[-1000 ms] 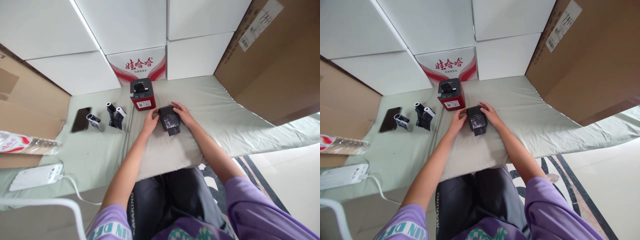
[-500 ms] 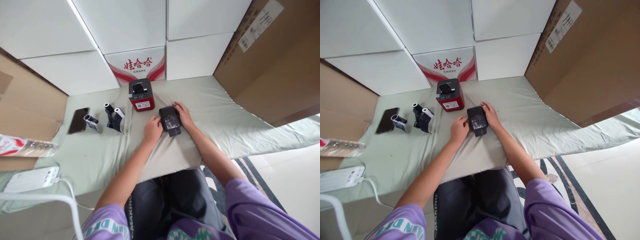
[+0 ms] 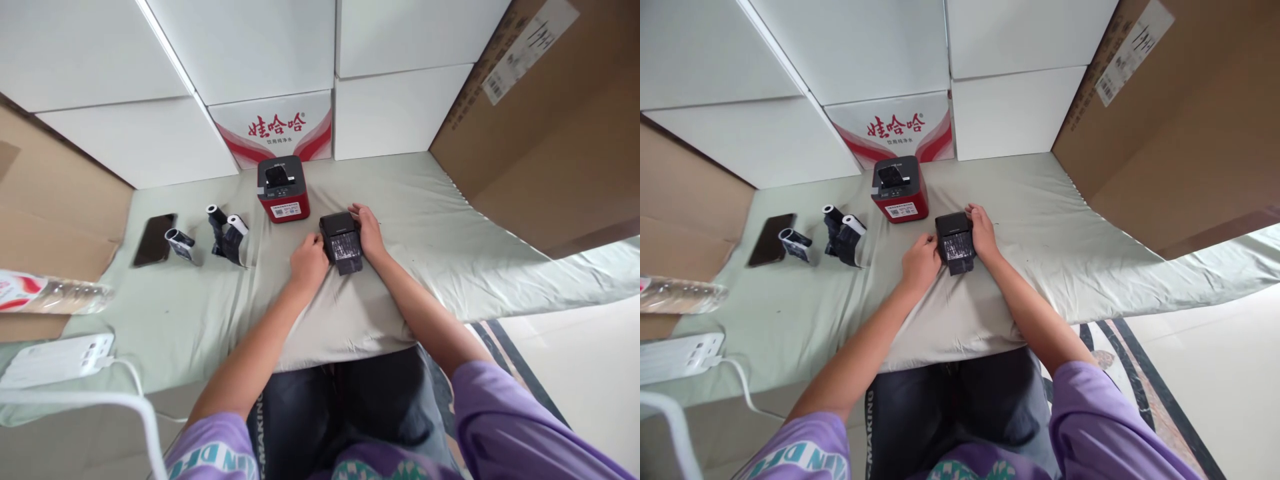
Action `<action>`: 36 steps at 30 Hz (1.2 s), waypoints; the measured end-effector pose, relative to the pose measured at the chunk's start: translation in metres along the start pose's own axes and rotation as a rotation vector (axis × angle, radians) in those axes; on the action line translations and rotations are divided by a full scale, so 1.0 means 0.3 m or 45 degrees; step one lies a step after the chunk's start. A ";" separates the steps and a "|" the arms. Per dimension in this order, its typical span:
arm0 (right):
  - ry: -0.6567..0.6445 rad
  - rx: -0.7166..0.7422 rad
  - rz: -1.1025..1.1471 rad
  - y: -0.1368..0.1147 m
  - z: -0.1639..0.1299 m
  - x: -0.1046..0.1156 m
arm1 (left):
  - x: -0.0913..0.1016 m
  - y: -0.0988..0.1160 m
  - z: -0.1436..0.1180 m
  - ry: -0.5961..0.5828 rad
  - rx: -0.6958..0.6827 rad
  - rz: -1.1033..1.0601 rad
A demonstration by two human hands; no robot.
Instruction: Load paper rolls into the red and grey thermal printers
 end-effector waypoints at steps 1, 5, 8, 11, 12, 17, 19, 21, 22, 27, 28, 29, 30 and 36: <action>-0.001 0.001 0.005 -0.001 0.000 0.000 | 0.000 -0.003 0.002 0.014 -0.002 -0.020; -0.014 -0.013 0.043 0.000 0.006 0.002 | 0.006 -0.029 0.014 0.160 -0.024 -0.099; -0.073 -0.047 0.093 0.009 0.018 0.007 | 0.019 -0.049 0.022 0.295 -0.044 -0.187; -0.128 -0.049 0.157 0.020 0.030 0.014 | 0.029 -0.057 0.027 0.331 -0.171 -0.295; -0.143 -0.043 0.176 0.022 0.034 0.016 | 0.030 -0.059 0.030 0.332 -0.212 -0.334; -0.181 -0.055 0.234 0.016 0.038 0.017 | 0.022 -0.090 0.063 0.340 -0.351 -0.596; -0.191 -0.048 0.192 0.005 0.036 0.016 | 0.018 -0.103 0.076 0.327 -0.402 -0.668; -0.211 -0.038 0.103 -0.006 0.030 0.013 | 0.014 -0.112 0.084 0.293 -0.409 -0.707; -0.218 -0.034 0.051 -0.012 0.026 0.012 | 0.012 -0.115 0.086 0.267 -0.399 -0.718; -0.217 0.064 -0.168 -0.042 0.002 0.005 | -0.001 -0.121 0.092 0.172 -0.357 -0.722; -0.226 0.094 -0.234 -0.051 -0.003 0.006 | -0.004 -0.122 0.093 0.172 -0.358 -0.721; -0.234 0.118 -0.319 -0.060 -0.007 0.009 | -0.007 -0.123 0.095 0.176 -0.363 -0.721; -0.241 0.133 -0.418 -0.071 -0.010 0.013 | -0.011 -0.125 0.096 0.182 -0.371 -0.722; -0.442 0.031 -1.022 -0.170 0.012 0.033 | -0.030 -0.126 0.096 0.206 -0.391 -0.724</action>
Point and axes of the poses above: each hand's wrist, its own z-axis towards the middle knuckle, its own x-axis out of the back of the hand, y = z × x, the point moved 1 cm from there along z, towards the middle knuckle, and after that the axes turned 6 degrees about -y, right-handed, at the moved point
